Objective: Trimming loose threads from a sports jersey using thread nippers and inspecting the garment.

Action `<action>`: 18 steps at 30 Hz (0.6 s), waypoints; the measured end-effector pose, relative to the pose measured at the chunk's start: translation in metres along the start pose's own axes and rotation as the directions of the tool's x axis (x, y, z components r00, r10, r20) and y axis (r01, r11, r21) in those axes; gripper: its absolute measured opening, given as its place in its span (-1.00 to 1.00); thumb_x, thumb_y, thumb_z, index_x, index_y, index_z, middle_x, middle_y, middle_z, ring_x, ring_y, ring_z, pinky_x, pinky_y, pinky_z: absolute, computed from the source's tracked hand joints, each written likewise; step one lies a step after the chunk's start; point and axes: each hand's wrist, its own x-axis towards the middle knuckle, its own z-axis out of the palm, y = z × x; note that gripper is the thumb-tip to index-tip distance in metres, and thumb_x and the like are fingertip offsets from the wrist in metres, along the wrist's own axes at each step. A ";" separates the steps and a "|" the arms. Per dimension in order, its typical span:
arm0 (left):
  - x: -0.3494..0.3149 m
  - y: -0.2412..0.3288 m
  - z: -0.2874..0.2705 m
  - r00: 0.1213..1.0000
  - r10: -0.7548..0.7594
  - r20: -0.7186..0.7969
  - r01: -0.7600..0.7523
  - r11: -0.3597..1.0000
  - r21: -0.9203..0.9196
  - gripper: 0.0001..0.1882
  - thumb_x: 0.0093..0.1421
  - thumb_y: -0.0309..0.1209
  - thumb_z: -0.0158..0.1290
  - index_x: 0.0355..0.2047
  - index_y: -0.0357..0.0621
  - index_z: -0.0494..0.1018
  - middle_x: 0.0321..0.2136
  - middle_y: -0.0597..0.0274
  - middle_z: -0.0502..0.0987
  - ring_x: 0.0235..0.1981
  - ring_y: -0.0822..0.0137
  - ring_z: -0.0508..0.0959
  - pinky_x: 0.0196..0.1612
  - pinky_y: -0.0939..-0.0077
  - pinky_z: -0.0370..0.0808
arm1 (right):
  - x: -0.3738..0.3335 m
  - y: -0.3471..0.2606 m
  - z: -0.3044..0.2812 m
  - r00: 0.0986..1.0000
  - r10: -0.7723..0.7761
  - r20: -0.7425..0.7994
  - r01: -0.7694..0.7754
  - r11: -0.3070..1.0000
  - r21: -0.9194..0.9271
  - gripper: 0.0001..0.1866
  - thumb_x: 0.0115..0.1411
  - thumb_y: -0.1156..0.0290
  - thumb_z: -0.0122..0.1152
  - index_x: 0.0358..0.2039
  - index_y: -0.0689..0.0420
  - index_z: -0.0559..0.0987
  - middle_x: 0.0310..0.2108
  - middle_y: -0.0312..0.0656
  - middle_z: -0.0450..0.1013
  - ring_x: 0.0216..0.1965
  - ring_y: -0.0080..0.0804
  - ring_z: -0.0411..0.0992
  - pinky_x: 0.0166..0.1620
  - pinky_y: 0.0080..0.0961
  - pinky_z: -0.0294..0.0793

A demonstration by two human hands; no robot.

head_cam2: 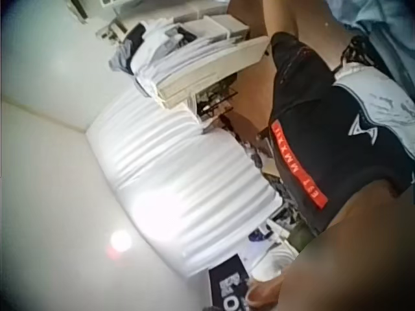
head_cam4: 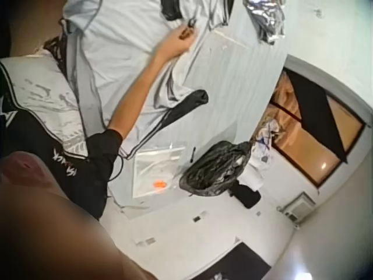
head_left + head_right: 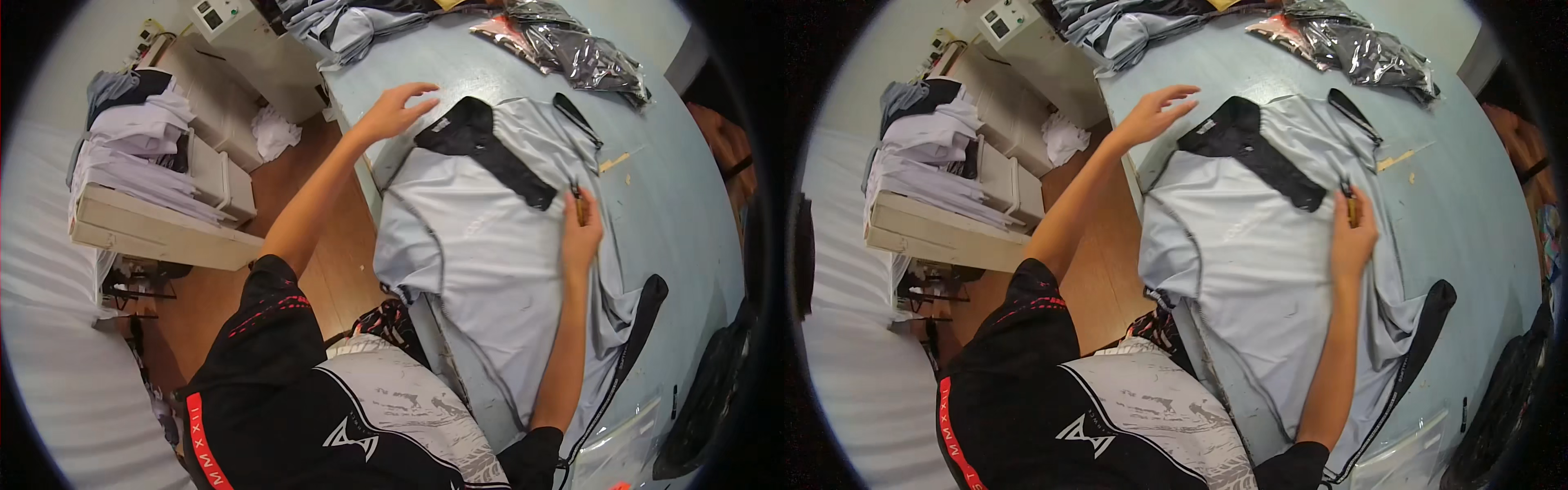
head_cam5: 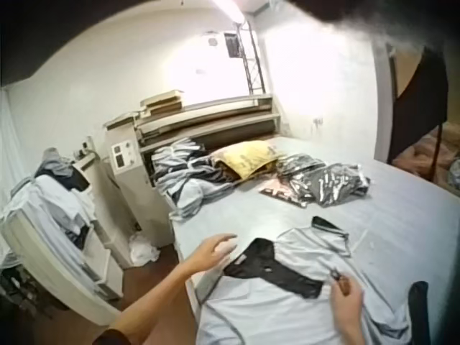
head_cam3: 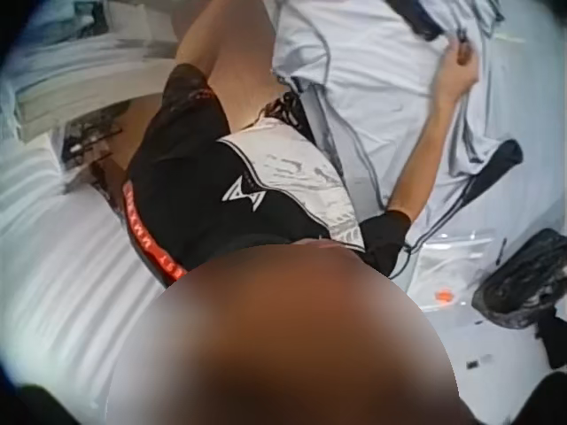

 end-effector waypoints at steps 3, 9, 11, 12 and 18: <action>-0.041 -0.011 -0.038 0.999 -0.054 0.005 0.054 0.998 -0.015 -0.57 0.30 -0.17 0.10 0.09 -0.10 0.47 0.02 0.13 0.55 0.09 0.19 0.50 0.13 0.36 0.40 | 0.003 -0.002 0.012 0.999 -0.012 -0.040 0.014 0.999 0.047 -0.65 0.31 0.33 0.23 0.01 0.28 0.53 -0.33 -0.38 0.48 -0.34 -0.68 0.36 -0.20 -0.70 0.36; -0.065 -0.025 -0.035 0.988 0.152 0.009 -0.153 0.987 0.059 -0.60 0.24 -0.23 0.17 0.02 -0.15 0.49 0.07 0.07 0.50 0.11 0.10 0.47 0.17 0.34 0.37 | 0.003 0.018 0.019 0.998 -0.044 -0.040 0.046 0.998 0.040 -0.66 0.33 0.34 0.19 0.02 0.28 0.53 -0.29 -0.35 0.51 -0.31 -0.66 0.40 -0.16 -0.70 0.39; -0.063 -0.010 -0.022 0.962 0.262 0.082 -0.266 0.963 0.048 -0.59 0.23 -0.22 0.17 0.02 -0.15 0.49 0.11 0.00 0.46 0.13 0.04 0.44 0.17 0.31 0.37 | -0.003 0.019 0.017 0.998 -0.041 -0.048 0.040 0.999 -0.022 -0.66 0.33 0.34 0.20 0.02 0.28 0.53 -0.28 -0.34 0.50 -0.30 -0.67 0.40 -0.15 -0.71 0.39; -0.062 -0.007 -0.011 0.950 0.298 0.093 -0.306 0.949 0.076 -0.57 0.23 -0.20 0.18 0.03 -0.14 0.48 0.13 -0.06 0.43 0.17 -0.02 0.41 0.19 0.27 0.36 | -0.006 0.018 0.014 0.997 -0.040 -0.058 0.040 0.999 -0.001 -0.66 0.32 0.33 0.21 0.02 0.27 0.54 -0.27 -0.34 0.50 -0.30 -0.67 0.40 -0.15 -0.71 0.40; -0.075 0.007 0.048 0.925 0.302 0.229 -0.350 0.913 0.210 -0.46 0.26 -0.06 0.10 0.16 -0.05 0.40 0.28 -0.05 0.27 0.34 -0.06 0.19 0.34 -0.10 0.08 | -0.022 0.008 0.006 0.997 0.024 -0.068 -0.025 1.000 -0.019 -0.64 0.31 0.32 0.22 0.03 0.26 0.53 -0.24 -0.31 0.50 -0.27 -0.64 0.41 -0.11 -0.68 0.40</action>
